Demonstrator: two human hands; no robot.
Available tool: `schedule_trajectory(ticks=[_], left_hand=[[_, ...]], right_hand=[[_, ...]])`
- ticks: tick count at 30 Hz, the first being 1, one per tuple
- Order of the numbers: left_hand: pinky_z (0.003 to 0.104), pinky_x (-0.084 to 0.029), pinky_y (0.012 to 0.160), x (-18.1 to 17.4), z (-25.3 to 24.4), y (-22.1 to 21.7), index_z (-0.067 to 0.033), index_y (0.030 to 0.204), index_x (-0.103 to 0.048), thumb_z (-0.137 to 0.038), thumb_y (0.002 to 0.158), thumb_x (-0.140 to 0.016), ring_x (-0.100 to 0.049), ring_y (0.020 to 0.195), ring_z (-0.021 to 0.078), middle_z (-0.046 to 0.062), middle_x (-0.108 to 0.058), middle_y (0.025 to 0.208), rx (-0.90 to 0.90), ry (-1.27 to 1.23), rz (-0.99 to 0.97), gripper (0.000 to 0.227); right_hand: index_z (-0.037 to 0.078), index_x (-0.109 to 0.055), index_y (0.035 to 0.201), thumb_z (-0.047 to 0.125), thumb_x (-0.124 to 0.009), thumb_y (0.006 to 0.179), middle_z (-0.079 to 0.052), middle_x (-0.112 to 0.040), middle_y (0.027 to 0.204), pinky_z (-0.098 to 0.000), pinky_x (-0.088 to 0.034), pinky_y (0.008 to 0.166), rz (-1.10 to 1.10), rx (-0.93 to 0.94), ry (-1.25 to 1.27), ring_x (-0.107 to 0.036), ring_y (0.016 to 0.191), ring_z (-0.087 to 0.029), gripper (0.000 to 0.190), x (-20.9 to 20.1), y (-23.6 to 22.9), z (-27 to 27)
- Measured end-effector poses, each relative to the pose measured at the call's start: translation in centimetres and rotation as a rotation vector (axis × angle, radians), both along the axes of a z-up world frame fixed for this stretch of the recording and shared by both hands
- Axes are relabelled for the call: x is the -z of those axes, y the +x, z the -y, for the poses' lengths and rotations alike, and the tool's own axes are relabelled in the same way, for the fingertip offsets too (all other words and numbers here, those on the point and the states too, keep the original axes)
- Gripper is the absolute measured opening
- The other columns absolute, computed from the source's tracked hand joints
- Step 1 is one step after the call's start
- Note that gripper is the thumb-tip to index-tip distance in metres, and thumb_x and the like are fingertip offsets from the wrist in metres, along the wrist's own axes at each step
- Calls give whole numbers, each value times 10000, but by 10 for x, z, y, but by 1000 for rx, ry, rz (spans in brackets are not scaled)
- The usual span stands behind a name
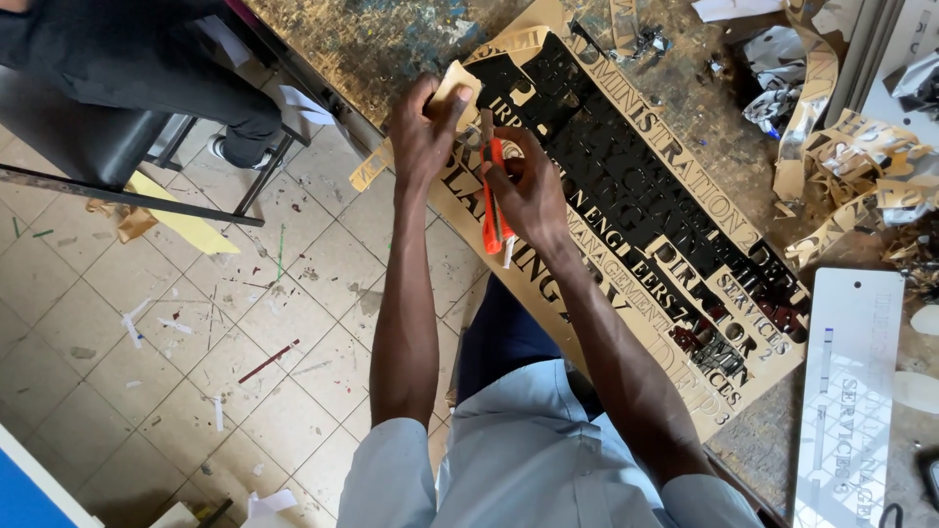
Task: A person uses a weeding tool to lift and peel away excess vinyl from a large stencil sheet on a workbench.
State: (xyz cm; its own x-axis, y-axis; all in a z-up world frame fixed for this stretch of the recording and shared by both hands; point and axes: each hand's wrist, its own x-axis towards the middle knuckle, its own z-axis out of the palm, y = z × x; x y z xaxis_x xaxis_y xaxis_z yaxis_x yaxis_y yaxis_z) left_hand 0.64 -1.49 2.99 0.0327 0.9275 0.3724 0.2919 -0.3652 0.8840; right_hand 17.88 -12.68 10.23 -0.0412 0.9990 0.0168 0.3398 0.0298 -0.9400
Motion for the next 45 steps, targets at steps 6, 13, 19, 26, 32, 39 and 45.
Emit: schedule_trajectory(ticks=[6,13,19,26,32,39,45], left_hand=[[305,-364,570,-16,8,2,-179,934,-544,-563,1132,-675,-428,616,81,-44,-426,710,26,58,31,451],[334,-359,635,-11,9,3,-182,914,-510,-597,1127,-656,-402,668,104,-48,-423,700,9,25,16,489],[329,-454,622,-2,2,3,-172,946,-547,-607,1123,-643,-538,690,117,-17,-560,778,-35,63,-17,479],[328,-470,667,20,-12,0,-169,960,-586,-638,1115,-623,-489,724,125,-23,-513,800,-95,71,43,494],[333,-407,671,1,4,2,-166,914,-565,-559,1109,-685,-435,745,113,-32,-474,798,-132,28,201,454],[341,-469,759,-6,5,2,-154,929,-625,-577,1089,-679,-499,811,126,-10,-549,859,-203,-6,288,455],[339,-329,700,-9,10,0,-182,873,-472,-510,1139,-654,-332,761,98,-55,-341,817,-201,54,276,459]], right_hand=[[40,-627,1344,165,-603,1110,28,-554,613,-325,-324,438,12,23,41,-422,463,-104,266,12,-10,-15],[-25,-592,1338,95,-583,1107,-3,-554,558,-341,-337,354,134,76,231,-437,397,-133,260,35,-23,-26],[-56,-606,1351,101,-597,1098,-42,-643,607,-359,-374,373,111,42,143,-511,414,-160,298,28,-25,-27],[1,-640,1410,88,-639,1060,-146,-808,786,-412,-532,403,306,-42,27,-680,460,-234,361,25,-24,-16],[-5,-647,1407,107,-638,1077,-130,-770,737,-401,-544,414,321,-72,32,-683,460,-234,349,27,-22,-15],[19,-680,1392,132,-677,1040,-177,-844,912,-395,-536,450,314,-132,64,-667,497,-214,370,23,-11,-3],[-24,-613,1321,53,-610,1043,-52,-680,664,-368,-419,360,198,-64,222,-519,395,-163,288,28,-24,12]])
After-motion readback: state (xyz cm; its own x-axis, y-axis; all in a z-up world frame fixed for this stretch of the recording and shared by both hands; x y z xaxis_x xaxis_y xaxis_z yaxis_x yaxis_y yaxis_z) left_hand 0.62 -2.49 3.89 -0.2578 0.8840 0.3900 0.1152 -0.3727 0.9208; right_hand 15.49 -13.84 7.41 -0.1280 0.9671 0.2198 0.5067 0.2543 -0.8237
